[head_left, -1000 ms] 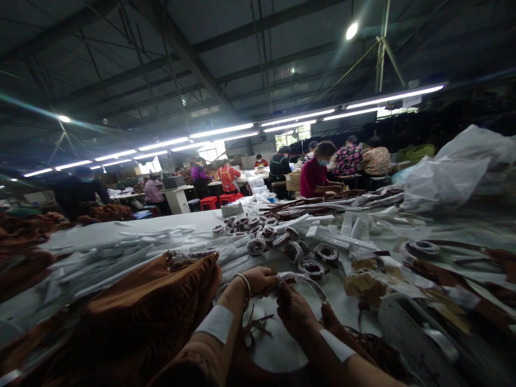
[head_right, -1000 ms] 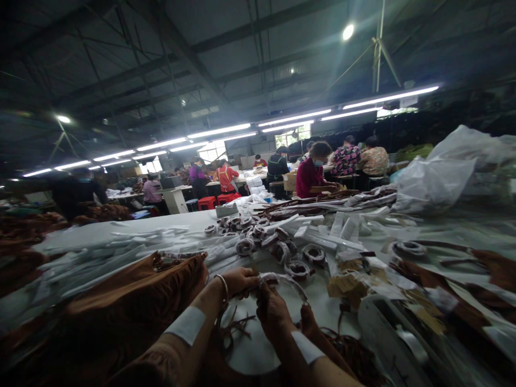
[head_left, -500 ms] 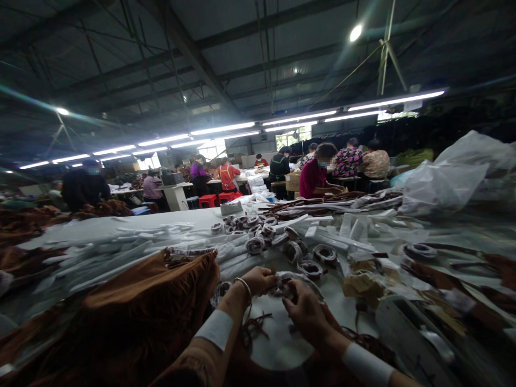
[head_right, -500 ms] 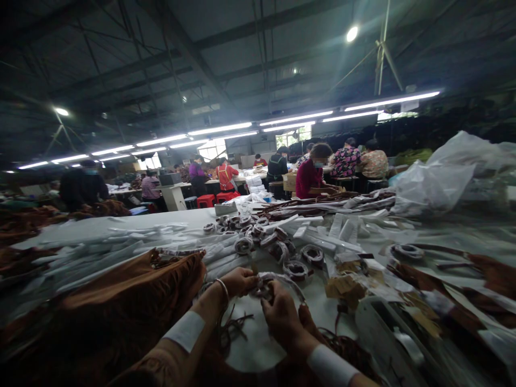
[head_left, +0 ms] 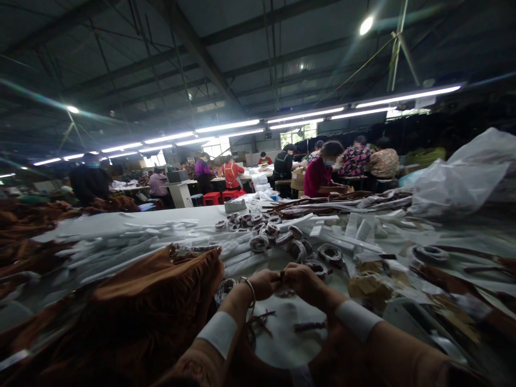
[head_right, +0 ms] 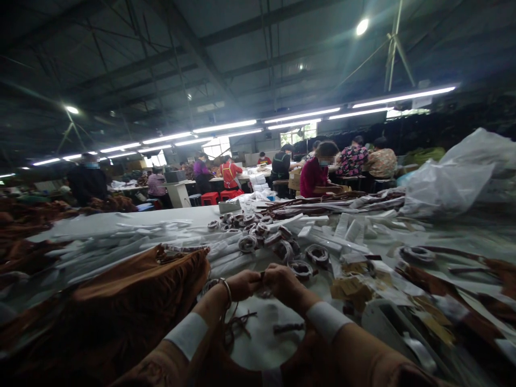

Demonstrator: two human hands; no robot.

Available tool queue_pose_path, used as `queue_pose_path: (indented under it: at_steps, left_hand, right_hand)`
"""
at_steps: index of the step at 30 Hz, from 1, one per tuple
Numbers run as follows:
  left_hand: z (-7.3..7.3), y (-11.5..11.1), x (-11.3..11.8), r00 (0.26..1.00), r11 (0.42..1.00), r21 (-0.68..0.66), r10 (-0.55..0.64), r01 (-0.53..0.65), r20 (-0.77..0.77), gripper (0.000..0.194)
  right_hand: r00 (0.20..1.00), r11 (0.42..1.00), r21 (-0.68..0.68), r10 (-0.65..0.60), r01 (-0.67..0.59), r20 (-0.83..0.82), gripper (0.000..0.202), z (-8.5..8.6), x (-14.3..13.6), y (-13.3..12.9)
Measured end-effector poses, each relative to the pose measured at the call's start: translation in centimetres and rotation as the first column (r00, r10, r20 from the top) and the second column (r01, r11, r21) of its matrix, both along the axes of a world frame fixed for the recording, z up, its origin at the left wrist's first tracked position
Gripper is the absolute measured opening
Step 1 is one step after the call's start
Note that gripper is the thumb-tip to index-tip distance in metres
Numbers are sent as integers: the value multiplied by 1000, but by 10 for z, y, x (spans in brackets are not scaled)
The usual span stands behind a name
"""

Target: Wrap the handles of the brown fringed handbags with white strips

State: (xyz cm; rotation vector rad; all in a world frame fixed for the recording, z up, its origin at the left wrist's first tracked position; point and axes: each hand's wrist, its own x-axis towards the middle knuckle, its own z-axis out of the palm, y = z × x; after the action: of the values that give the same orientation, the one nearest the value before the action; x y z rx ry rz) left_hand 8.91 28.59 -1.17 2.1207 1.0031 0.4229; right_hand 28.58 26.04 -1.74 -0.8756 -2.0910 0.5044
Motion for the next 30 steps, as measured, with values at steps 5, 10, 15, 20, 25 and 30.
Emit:
queue_pose_path:
  at_steps: [5, 10, 15, 20, 25, 30]
  left_hand:
    - [-3, -7, 5, 998, 997, 40, 68, -67, -13, 26]
    - [-14, -8, 12, 992, 992, 35, 122, -122, 16, 24]
    - [-17, -9, 13, 992, 994, -10, 108, -108, 58, 23]
    - [-19, -10, 13, 991, 994, -51, 98, -94, 88, 22]
    - [-20, -12, 14, 988, 991, -87, 110, -101, 110, 17]
    - [-23, -8, 16, 976, 986, -117, 139, -120, 166, 22]
  right_hand:
    - [982, 968, -222, -143, 113, -121, 18, -9, -1, 6]
    - [974, 939, -327, -167, 110, -154, 13, -12, 2, 10]
    - [989, 895, -443, -105, 50, -102, 13, -8, 6, 18]
    - [997, 877, -475, -71, 74, 25, 14, -2, 6, 27]
    - [976, 940, -304, -101, 157, 192, 10, 11, 2, 16]
    - [949, 987, -54, -131, 152, 286, 6, 19, -1, -2]
